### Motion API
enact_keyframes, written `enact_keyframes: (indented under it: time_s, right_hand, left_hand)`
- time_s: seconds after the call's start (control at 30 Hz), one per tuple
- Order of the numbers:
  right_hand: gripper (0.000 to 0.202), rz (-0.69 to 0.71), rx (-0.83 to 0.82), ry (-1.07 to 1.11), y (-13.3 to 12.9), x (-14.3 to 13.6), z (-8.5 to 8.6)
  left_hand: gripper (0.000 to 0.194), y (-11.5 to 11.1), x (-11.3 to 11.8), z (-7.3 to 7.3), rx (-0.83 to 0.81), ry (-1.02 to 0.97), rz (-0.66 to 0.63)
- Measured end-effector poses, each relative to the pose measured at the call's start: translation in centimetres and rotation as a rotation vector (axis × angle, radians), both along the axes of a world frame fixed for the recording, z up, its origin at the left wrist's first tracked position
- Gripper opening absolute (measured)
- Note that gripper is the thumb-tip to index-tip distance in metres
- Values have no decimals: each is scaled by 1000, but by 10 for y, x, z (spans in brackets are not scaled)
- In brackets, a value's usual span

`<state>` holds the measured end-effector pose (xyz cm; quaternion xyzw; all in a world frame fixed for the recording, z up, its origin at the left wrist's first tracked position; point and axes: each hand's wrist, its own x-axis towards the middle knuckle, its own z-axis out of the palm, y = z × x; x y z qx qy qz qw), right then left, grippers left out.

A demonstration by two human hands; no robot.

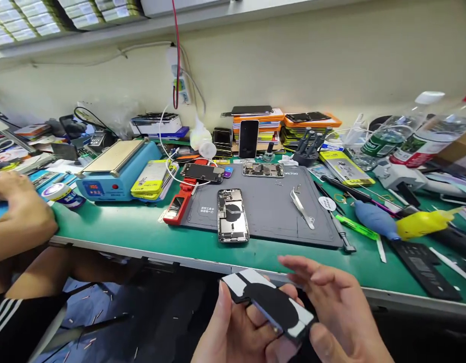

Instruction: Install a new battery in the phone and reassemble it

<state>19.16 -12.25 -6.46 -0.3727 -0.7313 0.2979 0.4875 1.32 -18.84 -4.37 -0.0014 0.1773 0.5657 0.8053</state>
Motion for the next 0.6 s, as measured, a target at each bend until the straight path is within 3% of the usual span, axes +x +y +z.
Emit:
enact_keyframes:
  time_s: [0.13, 0.3, 0.43, 0.6]
  right_hand:
    - [28, -167, 181, 101, -6, -7, 8]
    - [58, -132, 285, -110, 1, -28, 4]
    - [66, -156, 293, -243, 4, -41, 6]
    - [65, -180, 300, -323, 9, -43, 11]
  left_hand:
    - [54, 5, 10, 3, -67, -72, 134]
    - [48, 14, 18, 4, -172, -49, 256]
    - [59, 18, 24, 4, -219, -22, 263]
    - [51, 18, 26, 6, -170, -81, 239]
